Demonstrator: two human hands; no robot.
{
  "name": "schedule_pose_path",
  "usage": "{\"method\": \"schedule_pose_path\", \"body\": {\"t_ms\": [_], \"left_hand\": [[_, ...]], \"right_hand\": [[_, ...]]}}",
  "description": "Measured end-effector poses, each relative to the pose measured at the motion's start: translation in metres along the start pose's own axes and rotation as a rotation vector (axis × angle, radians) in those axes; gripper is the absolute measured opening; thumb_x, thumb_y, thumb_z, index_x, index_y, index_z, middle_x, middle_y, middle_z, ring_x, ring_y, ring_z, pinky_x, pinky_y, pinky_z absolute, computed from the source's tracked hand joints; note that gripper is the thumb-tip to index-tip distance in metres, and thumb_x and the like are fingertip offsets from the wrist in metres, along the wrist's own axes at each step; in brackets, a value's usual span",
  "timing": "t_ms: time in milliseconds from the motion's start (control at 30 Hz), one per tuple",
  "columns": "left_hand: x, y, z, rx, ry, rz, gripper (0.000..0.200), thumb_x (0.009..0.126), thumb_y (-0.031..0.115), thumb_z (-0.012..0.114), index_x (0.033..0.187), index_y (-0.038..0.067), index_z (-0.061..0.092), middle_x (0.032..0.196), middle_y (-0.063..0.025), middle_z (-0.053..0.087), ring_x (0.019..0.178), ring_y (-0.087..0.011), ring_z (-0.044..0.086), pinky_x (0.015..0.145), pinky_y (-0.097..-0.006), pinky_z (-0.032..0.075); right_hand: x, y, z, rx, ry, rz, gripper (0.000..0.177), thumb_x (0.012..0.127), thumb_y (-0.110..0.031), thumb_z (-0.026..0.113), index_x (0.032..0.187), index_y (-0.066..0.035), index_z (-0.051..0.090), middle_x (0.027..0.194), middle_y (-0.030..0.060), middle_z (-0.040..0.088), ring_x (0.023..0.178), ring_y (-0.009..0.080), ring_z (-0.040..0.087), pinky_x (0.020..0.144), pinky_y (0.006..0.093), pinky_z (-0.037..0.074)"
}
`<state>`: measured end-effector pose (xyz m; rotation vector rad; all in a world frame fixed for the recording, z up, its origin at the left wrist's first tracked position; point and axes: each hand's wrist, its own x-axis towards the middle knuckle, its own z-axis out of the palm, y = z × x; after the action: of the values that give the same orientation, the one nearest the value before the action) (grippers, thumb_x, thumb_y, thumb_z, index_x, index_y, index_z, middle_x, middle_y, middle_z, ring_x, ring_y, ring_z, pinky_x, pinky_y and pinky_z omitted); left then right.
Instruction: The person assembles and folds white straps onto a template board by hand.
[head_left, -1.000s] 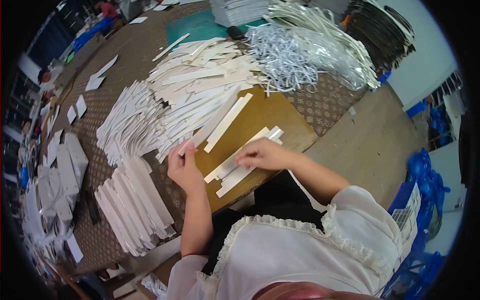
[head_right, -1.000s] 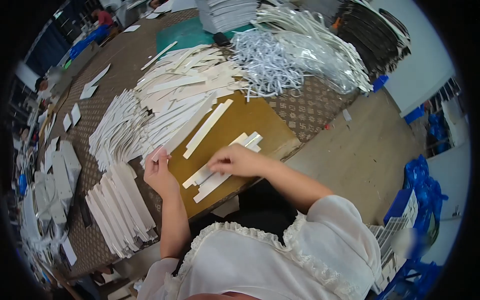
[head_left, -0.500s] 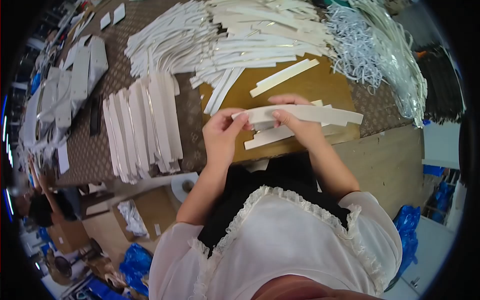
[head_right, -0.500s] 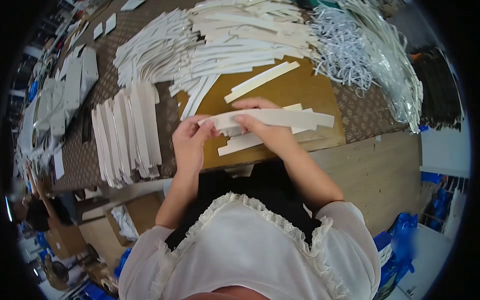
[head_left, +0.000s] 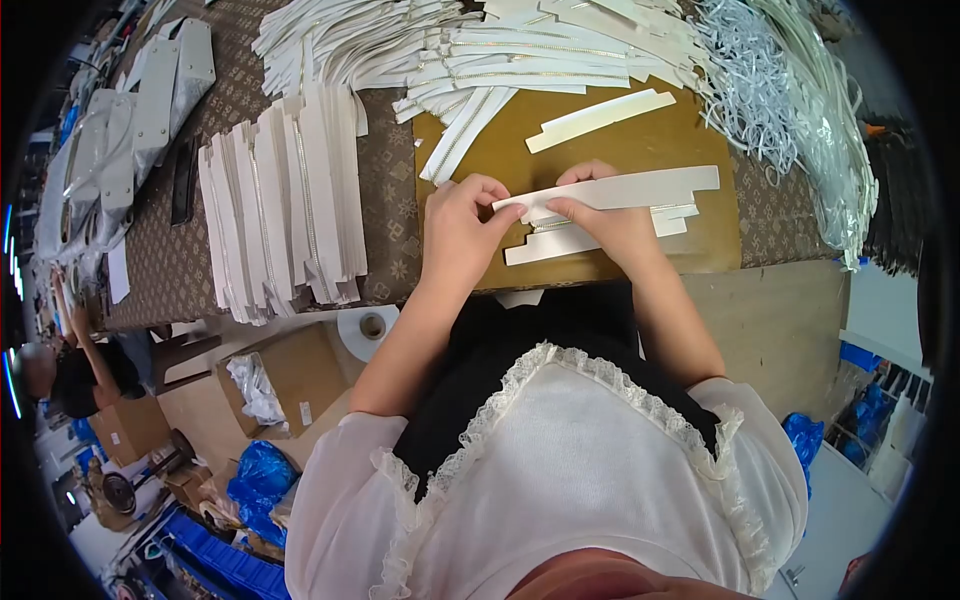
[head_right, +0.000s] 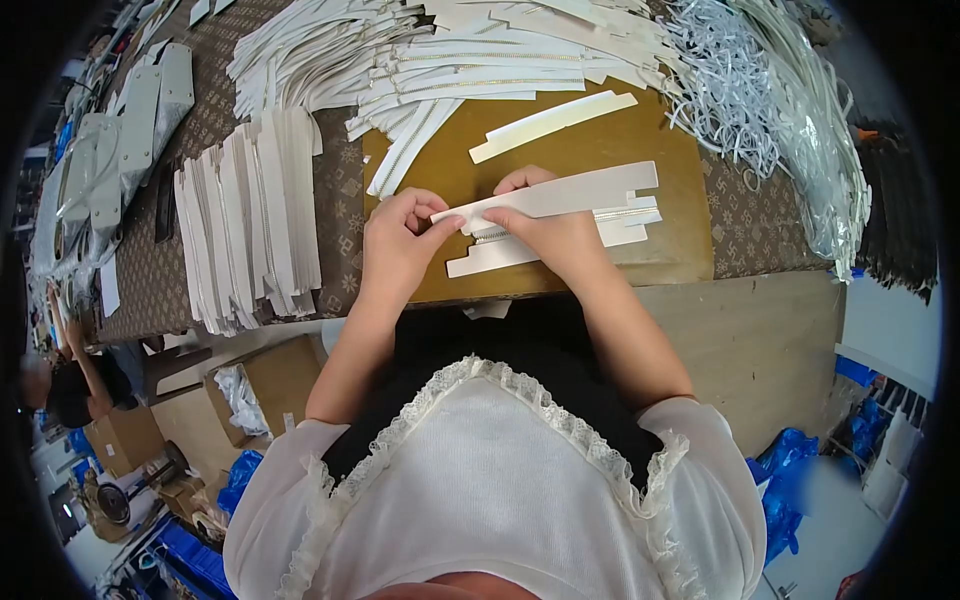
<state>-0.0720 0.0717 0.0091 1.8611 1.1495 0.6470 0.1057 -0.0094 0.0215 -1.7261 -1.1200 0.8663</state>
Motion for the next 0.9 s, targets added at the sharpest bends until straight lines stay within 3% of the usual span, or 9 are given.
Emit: {"method": "schedule_pose_path", "body": {"t_ms": [233, 733, 900], "left_hand": [[0.0, -0.001, 0.002, 0.1, 0.006, 0.105, 0.022, 0.068, 0.018, 0.081, 0.077, 0.008, 0.064, 0.066, -0.0011, 0.062, 0.07, -0.0221, 0.056, 0.075, -0.0367, 0.042], [0.0, -0.004, 0.006, 0.157, 0.024, 0.157, 0.022, 0.067, 0.018, 0.081, 0.075, 0.009, 0.062, 0.066, -0.0009, 0.061, 0.07, -0.0213, 0.055, 0.074, -0.0361, 0.041], [0.0, -0.003, 0.005, 0.184, 0.028, 0.185, 0.021, 0.068, 0.017, 0.08, 0.075, 0.009, 0.062, 0.066, -0.0008, 0.061, 0.071, -0.021, 0.056, 0.073, -0.0357, 0.04]], "right_hand": [[0.0, 0.002, 0.002, -0.016, -0.011, 0.034, 0.02, 0.077, -0.011, 0.077, 0.09, -0.005, 0.062, 0.084, 0.0003, 0.061, 0.077, 0.0081, 0.056, 0.07, 0.0237, 0.046], [0.0, 0.008, 0.007, -0.085, 0.026, -0.029, 0.019, 0.077, -0.01, 0.076, 0.088, -0.003, 0.061, 0.08, 0.002, 0.061, 0.073, 0.0095, 0.055, 0.066, 0.0248, 0.045], [-0.001, 0.003, 0.012, -0.153, 0.029, -0.044, 0.03, 0.073, -0.015, 0.081, 0.09, -0.004, 0.06, 0.079, 0.0034, 0.06, 0.072, 0.0117, 0.055, 0.065, 0.0265, 0.045]]}}
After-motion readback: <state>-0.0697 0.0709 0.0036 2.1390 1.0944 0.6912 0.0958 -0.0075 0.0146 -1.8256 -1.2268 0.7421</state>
